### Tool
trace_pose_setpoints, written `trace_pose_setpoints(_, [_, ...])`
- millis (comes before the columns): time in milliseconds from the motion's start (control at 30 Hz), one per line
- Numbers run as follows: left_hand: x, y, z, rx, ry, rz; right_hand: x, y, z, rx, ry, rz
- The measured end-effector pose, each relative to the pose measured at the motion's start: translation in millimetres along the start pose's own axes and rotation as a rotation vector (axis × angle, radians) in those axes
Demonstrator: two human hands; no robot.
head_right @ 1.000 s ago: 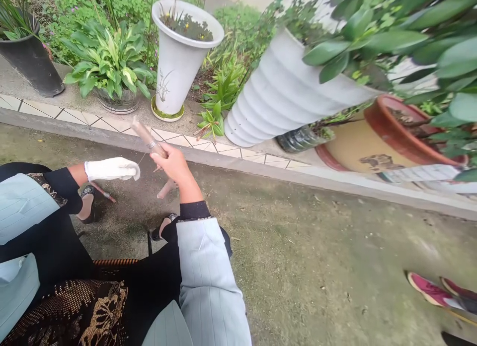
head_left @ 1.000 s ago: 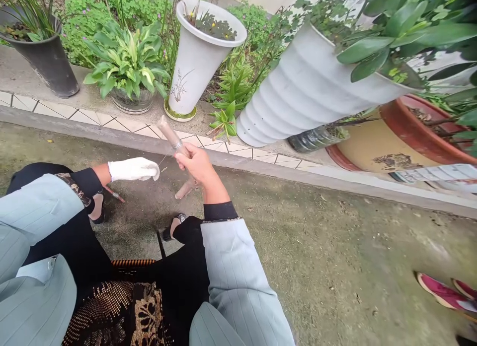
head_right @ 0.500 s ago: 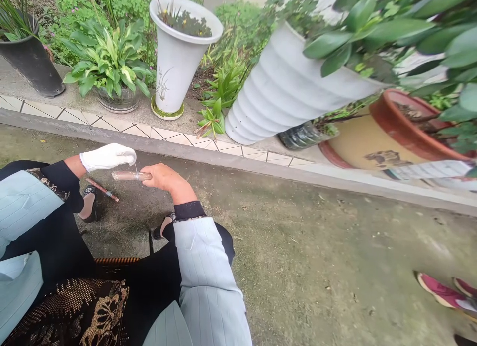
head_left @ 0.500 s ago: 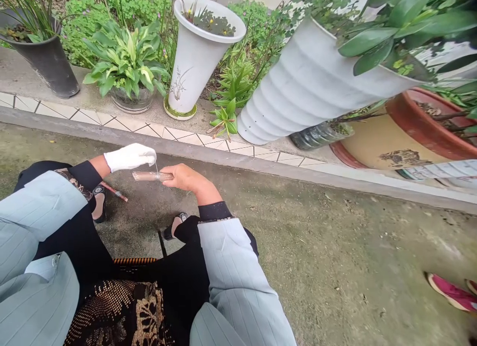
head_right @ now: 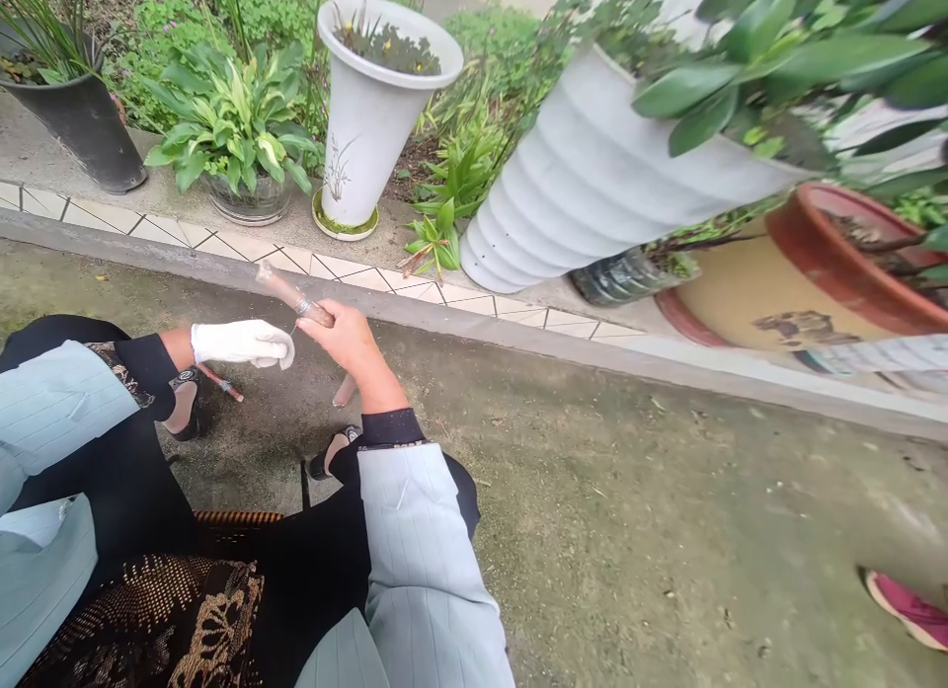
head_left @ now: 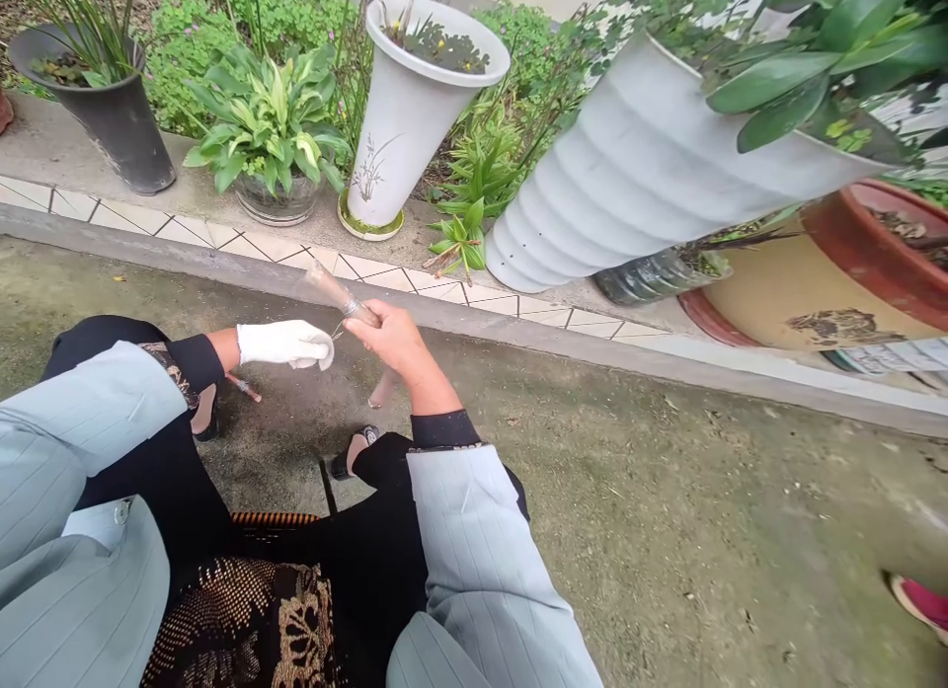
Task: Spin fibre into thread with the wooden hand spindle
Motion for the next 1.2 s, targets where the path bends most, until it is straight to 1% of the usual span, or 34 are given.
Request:
trace_pose_setpoints(33, [-1,-1,2.4,0.012,0.043,-0.004,-5,3,-3,-0.047,-0.072,0.042])
trace_pose_setpoints(100, [-5,-2,4.4,0.032,0.203,0.016,-16,6,-6,-0.108,-0.272,0.103])
trace_pose_setpoints(167, [-11,-3,2.4,0.027,0.421,0.077,-24,8,-4,-0.086,-0.49,0.106])
trace_pose_setpoints(233, [-19,-4,-1.4,0.006,0.605,0.154,-30,8,8,0.04,-0.657,0.071])
trace_pose_setpoints(300, [-27,-4,-6.1,-0.018,0.711,0.206,-31,3,29,0.231,-0.738,-0.006])
trace_pose_setpoints(367, [-33,-4,-12.1,-0.039,0.733,0.21,-24,-5,49,0.412,-0.71,-0.1])
trace_pose_setpoints(400, [-35,-4,-15.8,-0.053,0.712,0.197,-18,-10,57,0.473,-0.661,-0.152])
trace_pose_setpoints(467, [-36,-4,-23.0,-0.071,0.611,0.152,-2,-18,63,0.523,-0.524,-0.246])
trace_pose_setpoints(533, [-32,-4,-29.0,-0.078,0.481,0.108,14,-23,59,0.495,-0.372,-0.316])
trace_pose_setpoints(600, [-24,-3,-32.8,-0.089,0.363,0.085,24,-25,47,0.415,-0.217,-0.323])
trace_pose_setpoints(700, [-10,0,-32.1,-0.113,0.172,0.072,22,-17,22,0.202,-0.015,-0.22])
trace_pose_setpoints(733, [-6,0,-28.5,-0.099,0.129,0.05,17,-13,15,0.129,0.028,-0.167])
trace_pose_setpoints(767, [-3,0,-22.4,-0.057,0.122,0.021,11,-9,9,0.062,0.053,-0.11])
trace_pose_setpoints(833, [-3,-1,-10.3,0.023,0.172,-0.024,-3,-2,1,-0.048,0.007,0.006])
trace_pose_setpoints(900, [-10,-3,-1.6,0.084,0.259,-0.029,-14,2,-5,-0.124,-0.187,0.088])
trace_pose_setpoints(933, [-15,-4,0.6,0.102,0.306,-0.009,-17,3,-6,-0.136,-0.318,0.104])
trace_pose_setpoints(1000, [-27,-4,0.8,0.107,0.404,0.056,-20,2,-1,-0.087,-0.561,0.097])
trace_pose_setpoints(1067, [-34,-4,-4.0,0.074,0.496,0.109,-21,0,13,0.032,-0.709,0.057])
trace_pose_setpoints(1133, [-36,-3,-10.4,0.036,0.558,0.124,-21,-4,31,0.18,-0.784,0.009])
trace_pose_setpoints(1200, [-35,-3,-15.5,0.017,0.577,0.138,-19,-9,51,0.332,-0.793,-0.071])
Point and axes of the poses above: each hand's wrist, its own y-axis towards the middle knuckle, its own z-axis out of the palm, x = y × z, the point moved 7 cm from there along y, towards the middle knuckle, and after that the axes turned 6 degrees about -x, right-handed, at the moved point
